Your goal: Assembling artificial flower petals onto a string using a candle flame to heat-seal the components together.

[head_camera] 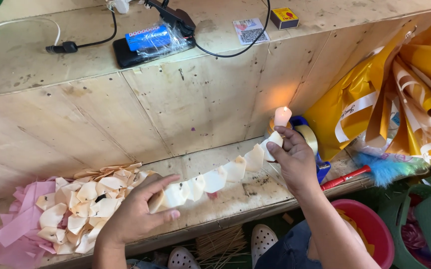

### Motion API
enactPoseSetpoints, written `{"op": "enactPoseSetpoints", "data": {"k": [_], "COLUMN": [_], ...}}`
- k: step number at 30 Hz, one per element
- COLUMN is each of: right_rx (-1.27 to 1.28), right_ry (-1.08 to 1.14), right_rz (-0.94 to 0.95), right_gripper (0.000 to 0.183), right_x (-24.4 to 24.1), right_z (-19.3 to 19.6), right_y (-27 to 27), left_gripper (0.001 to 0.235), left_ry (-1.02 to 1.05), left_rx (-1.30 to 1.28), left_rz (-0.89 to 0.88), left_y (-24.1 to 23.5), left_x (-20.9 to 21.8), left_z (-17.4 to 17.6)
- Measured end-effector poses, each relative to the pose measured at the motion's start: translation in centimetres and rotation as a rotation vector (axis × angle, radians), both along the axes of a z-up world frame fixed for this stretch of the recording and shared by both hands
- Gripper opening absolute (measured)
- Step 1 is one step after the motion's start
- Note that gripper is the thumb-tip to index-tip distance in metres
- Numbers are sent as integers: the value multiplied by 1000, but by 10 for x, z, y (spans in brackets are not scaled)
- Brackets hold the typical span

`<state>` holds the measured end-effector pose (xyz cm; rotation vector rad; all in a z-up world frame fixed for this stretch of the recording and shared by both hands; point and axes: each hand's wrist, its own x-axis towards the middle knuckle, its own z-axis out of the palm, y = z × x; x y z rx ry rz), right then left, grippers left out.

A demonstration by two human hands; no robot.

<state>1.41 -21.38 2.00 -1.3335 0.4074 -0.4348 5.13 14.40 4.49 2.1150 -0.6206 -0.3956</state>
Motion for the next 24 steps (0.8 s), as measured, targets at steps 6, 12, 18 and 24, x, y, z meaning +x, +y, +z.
{"op": "enactPoseSetpoints", "data": {"k": [6,12,18,24], "right_rx": [13,40,307,472], "right_ry": [-56,25,-35,11], "right_rz": [-80,-39,-56,148], "right_gripper": [46,44,36,24], "right_x": [4,5,26,55], "right_z": [-7,-2,-18,-60], "right_y": [-8,0,-4,14], "left_gripper": [65,76,79,81], "left_ry": [188,439,549,615], "left_rx": [10,93,388,-406], "left_rz": [-10,84,-133,-344], "left_y": [-20,-40,-60,-68], "left_x": [-8,-8,-8,-38], "left_z": [6,6,-26,5]}}
